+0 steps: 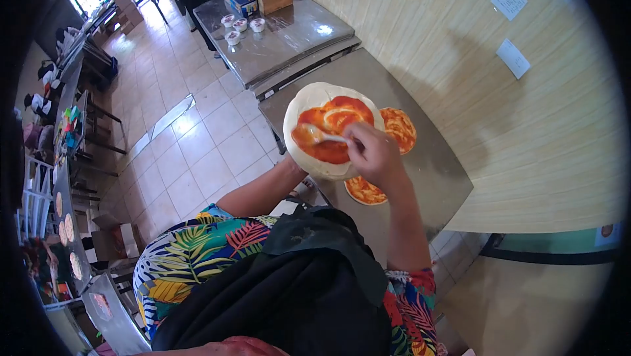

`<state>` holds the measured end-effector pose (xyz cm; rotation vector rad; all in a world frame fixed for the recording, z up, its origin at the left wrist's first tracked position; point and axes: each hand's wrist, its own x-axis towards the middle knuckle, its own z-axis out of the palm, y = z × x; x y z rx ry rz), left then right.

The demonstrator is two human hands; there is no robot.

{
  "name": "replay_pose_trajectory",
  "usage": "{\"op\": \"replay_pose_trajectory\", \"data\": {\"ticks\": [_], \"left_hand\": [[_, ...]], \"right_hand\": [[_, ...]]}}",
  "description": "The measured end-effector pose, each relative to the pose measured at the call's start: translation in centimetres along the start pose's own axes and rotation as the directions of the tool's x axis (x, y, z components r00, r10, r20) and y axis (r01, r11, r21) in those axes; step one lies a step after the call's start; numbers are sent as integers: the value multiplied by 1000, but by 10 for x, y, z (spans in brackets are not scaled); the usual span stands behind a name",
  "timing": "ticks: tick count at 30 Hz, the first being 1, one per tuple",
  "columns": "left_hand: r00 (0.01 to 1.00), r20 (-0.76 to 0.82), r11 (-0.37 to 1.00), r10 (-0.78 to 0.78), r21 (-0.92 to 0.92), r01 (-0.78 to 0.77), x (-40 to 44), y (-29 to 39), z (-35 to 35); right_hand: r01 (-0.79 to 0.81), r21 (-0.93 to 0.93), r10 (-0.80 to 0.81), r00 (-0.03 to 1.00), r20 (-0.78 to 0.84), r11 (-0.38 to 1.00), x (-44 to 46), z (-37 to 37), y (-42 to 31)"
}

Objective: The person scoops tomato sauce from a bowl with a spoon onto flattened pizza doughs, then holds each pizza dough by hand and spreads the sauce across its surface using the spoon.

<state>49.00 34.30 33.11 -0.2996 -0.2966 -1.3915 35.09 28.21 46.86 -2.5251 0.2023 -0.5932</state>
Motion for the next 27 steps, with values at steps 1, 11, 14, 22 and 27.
{"op": "replay_pose_trajectory", "data": {"ticks": [1,11,14,22,27], "left_hand": [[996,85,1000,-8,-4,8,1,-3,1],[997,-40,992,61,115,-56,4,8,3],[997,-22,991,80,109,-78,4,4,10],[998,-10,994,56,96,-55,13,11,20],[997,-16,984,72,166,-68,14,-1,37]], "right_hand": [[-53,-50,51,997,-53,997,8,6,2],[-162,98,172,980,-103,982,-6,3,5],[-137,77,151,964,-218,988,21,20,3],[-203,161,242,929,-279,966,-14,3,36],[-146,-8,131,910,-393,989,26,9,11]]}}
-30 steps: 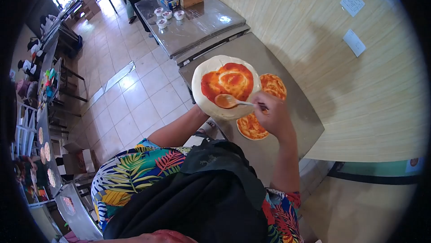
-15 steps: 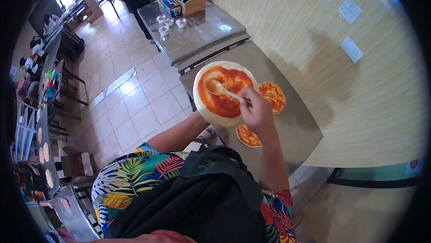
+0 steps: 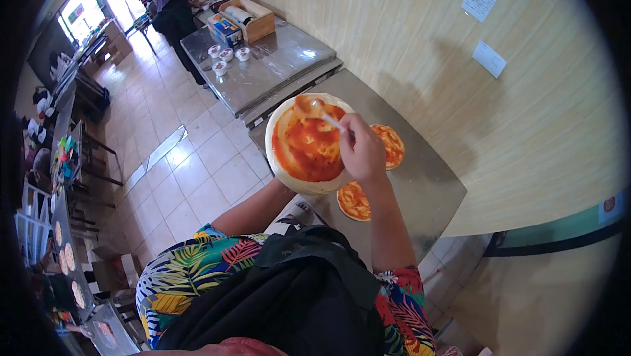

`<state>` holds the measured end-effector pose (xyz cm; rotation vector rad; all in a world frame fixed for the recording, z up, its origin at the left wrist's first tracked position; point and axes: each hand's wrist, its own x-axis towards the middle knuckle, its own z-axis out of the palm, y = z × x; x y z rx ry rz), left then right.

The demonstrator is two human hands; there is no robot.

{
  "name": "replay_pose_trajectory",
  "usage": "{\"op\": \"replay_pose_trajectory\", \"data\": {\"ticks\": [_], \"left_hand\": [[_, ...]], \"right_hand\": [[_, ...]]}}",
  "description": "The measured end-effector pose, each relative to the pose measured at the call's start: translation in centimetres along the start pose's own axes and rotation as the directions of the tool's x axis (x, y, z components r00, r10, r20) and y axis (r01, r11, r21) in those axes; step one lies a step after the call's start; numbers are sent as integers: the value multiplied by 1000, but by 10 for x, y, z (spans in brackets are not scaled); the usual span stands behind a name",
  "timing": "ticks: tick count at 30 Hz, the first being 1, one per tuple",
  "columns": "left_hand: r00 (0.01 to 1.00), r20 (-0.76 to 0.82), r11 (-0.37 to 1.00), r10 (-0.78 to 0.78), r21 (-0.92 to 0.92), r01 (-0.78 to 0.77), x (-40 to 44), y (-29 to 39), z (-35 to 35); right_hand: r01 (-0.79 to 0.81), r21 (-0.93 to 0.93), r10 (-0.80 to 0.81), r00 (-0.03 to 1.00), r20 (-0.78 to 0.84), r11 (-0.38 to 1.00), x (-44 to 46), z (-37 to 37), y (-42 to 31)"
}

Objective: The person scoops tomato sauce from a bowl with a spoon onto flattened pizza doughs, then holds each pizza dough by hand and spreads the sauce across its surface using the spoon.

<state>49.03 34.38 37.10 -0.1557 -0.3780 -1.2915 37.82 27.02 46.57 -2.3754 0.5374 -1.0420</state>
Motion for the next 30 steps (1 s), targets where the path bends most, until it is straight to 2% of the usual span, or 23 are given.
{"op": "replay_pose_trajectory", "data": {"ticks": [1,3,5,7,8,9,11,14,17,20,21,23,24,26,30], "left_hand": [[999,-48,1000,2,8,-2,1,0,-1],[1000,-24,999,10,39,-9,6,1,-15],[999,51,999,7,-38,-5,9,3,-18],[999,40,999,-14,-44,16,12,5,-15],[999,21,998,-50,-46,51,10,5,-12],[998,15,996,-61,-56,62,7,4,-9],[996,30,991,-81,-105,84,4,-1,9],[998,46,998,-36,-47,38,8,-7,12],[998,52,998,-32,-45,34,10,-5,6],[997,69,998,-23,-55,27,10,-2,0],[997,71,998,-21,-57,25,10,-1,-1],[997,66,997,-27,-65,31,8,-2,0],[997,66,997,-29,-68,33,7,-3,1],[997,66,997,-27,-69,32,7,-4,4],[998,64,997,-20,-70,25,9,-5,3]], "right_hand": [[-4,-1,4,1000,-9,1000,-1,-5,5],[-53,-55,51,998,-45,997,-2,-22,27],[-58,11,58,996,-66,998,-20,-35,48],[-244,115,238,969,64,963,-36,-49,49],[-187,123,178,981,83,975,-39,-46,44],[-201,115,193,978,81,973,-39,-38,39],[-60,174,47,996,78,983,-21,-28,27],[-105,85,104,994,23,991,0,-37,32],[-138,73,140,990,-15,988,-17,-65,49],[-175,70,169,982,80,982,-44,-74,47],[-175,75,168,981,95,982,-43,-69,45],[-58,87,47,991,125,995,-36,-58,27],[-63,93,50,989,136,994,-28,-56,26],[-100,48,98,995,34,994,-14,-54,29],[-144,8,144,990,6,990,-37,-76,42]]}}
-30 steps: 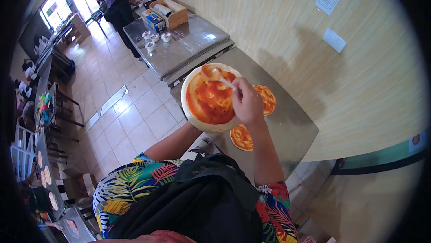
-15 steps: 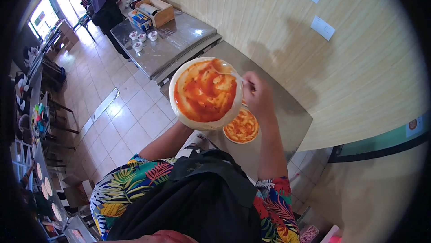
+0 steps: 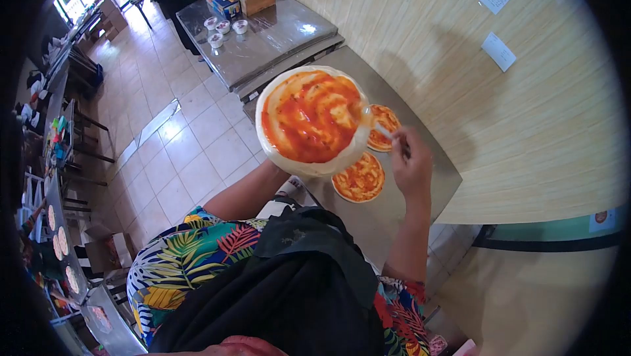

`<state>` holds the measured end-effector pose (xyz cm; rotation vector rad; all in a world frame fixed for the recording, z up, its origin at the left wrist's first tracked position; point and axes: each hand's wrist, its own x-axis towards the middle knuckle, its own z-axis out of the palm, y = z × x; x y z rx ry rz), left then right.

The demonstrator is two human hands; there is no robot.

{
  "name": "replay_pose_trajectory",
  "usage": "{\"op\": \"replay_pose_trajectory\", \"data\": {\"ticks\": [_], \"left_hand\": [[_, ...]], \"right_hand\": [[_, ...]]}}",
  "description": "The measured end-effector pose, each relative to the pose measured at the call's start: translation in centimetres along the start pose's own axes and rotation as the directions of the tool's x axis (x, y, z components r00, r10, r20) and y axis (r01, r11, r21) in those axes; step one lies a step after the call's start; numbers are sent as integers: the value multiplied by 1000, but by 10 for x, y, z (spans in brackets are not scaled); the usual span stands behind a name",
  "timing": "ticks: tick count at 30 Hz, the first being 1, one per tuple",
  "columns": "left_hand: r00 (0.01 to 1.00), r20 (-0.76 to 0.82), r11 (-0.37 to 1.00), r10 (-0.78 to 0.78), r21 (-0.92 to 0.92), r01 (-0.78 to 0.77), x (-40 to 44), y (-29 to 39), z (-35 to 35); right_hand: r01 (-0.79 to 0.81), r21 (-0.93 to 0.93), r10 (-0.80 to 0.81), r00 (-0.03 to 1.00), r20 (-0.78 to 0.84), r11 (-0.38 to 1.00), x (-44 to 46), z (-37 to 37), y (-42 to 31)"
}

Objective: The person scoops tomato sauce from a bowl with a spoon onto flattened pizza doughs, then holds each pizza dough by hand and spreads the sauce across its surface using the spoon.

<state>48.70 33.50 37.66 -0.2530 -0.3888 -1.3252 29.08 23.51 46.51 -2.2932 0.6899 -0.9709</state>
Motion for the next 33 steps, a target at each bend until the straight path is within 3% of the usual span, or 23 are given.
{"op": "replay_pose_trajectory", "data": {"ticks": [3,5,9,11,13,15,16,19,21,23,25,29,31,33], "left_hand": [[1000,-8,1000,2,-3,-2,-5,4,-3],[1000,-24,1000,-1,-12,1,-6,3,-8],[999,-47,1000,1,-12,-2,-8,1,-17],[998,-58,1000,6,-4,-6,-9,3,-22],[998,-65,1000,17,9,-17,-10,7,-25],[996,-86,999,37,24,-35,-11,11,-29],[985,-169,999,32,29,-28,-11,12,-27],[988,-151,1000,8,-29,-13,-8,13,-25],[983,-175,998,55,4,-55,-5,10,-24],[973,-203,994,108,40,-102,-5,11,-25],[975,-191,993,116,53,-108,-5,16,-29],[982,-169,995,89,60,-80,-5,16,-38],[988,-104,989,118,98,-108,-6,17,-44],[982,-145,988,121,116,-104,-4,18,-53]], "right_hand": [[-39,10,38,996,84,999,-17,5,6],[61,2,-61,994,86,998,-8,27,-9],[-108,40,98,974,203,993,-2,45,-37],[23,144,-67,949,308,989,-15,44,-39],[12,119,-51,944,327,993,-15,30,-29],[-110,-26,113,962,250,994,-13,21,-19],[-115,-27,118,960,253,993,-11,26,-21],[-133,59,124,981,147,989,-5,48,-36],[-5,103,-23,961,274,995,-11,53,-42],[-31,103,-1,954,300,994,-19,43,-30],[-115,1,112,969,219,993,-19,32,-16],[-138,-33,141,984,112,990,-15,35,-21],[-111,-34,116,968,224,993,-18,42,-45],[-62,32,54,972,228,998,-27,45,-39]]}}
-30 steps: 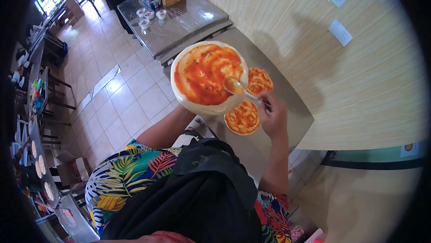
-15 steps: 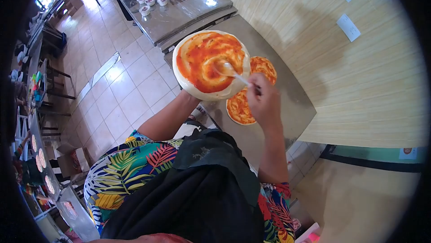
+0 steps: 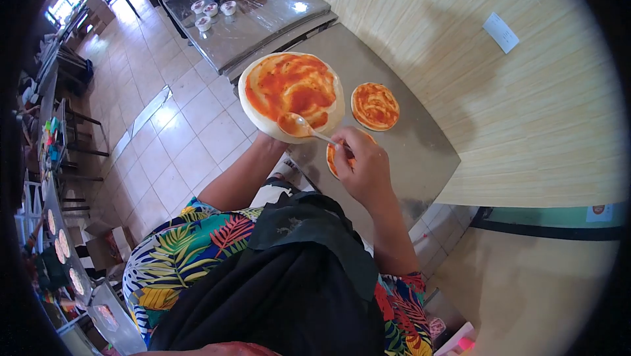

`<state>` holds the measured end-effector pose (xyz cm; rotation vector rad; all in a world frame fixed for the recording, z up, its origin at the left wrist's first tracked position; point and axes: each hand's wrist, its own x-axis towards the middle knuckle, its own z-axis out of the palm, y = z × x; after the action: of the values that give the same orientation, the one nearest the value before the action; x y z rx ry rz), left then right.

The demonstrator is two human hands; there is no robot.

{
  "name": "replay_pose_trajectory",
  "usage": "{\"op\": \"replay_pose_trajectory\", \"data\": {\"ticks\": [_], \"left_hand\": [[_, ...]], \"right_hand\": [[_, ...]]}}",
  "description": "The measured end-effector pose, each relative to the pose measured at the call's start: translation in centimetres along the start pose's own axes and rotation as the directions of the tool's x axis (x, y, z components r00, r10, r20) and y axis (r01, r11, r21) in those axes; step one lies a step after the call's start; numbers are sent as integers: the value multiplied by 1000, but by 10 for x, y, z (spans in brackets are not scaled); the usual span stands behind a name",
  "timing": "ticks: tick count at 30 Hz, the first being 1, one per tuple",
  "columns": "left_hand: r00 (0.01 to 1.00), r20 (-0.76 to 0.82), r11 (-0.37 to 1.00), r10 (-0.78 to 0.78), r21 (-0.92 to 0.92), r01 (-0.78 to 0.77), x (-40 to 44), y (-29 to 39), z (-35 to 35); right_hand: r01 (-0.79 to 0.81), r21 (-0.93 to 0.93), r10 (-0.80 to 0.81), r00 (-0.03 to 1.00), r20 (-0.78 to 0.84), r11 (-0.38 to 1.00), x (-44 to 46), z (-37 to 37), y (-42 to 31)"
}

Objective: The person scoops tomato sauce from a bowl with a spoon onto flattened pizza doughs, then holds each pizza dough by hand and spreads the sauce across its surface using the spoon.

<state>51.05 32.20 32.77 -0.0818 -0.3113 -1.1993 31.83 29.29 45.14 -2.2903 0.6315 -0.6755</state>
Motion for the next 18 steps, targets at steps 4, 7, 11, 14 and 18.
{"op": "replay_pose_trajectory", "data": {"ticks": [4,7,11,14,18], "left_hand": [[998,-21,998,-56,-23,55,2,1,13],[996,9,996,-88,2,88,-2,2,25],[993,11,993,-116,4,116,-3,-3,28],[996,27,992,-88,-84,90,-7,-3,23],[989,5,967,-151,-209,149,-9,4,18]], "right_hand": [[-110,-64,107,992,-62,992,6,-13,35],[-151,-97,132,974,-182,984,23,-12,39],[-51,-45,49,998,-41,998,19,-14,19],[22,-46,-20,999,34,999,11,-30,21],[0,-100,-17,985,-170,995,27,-37,28]]}}
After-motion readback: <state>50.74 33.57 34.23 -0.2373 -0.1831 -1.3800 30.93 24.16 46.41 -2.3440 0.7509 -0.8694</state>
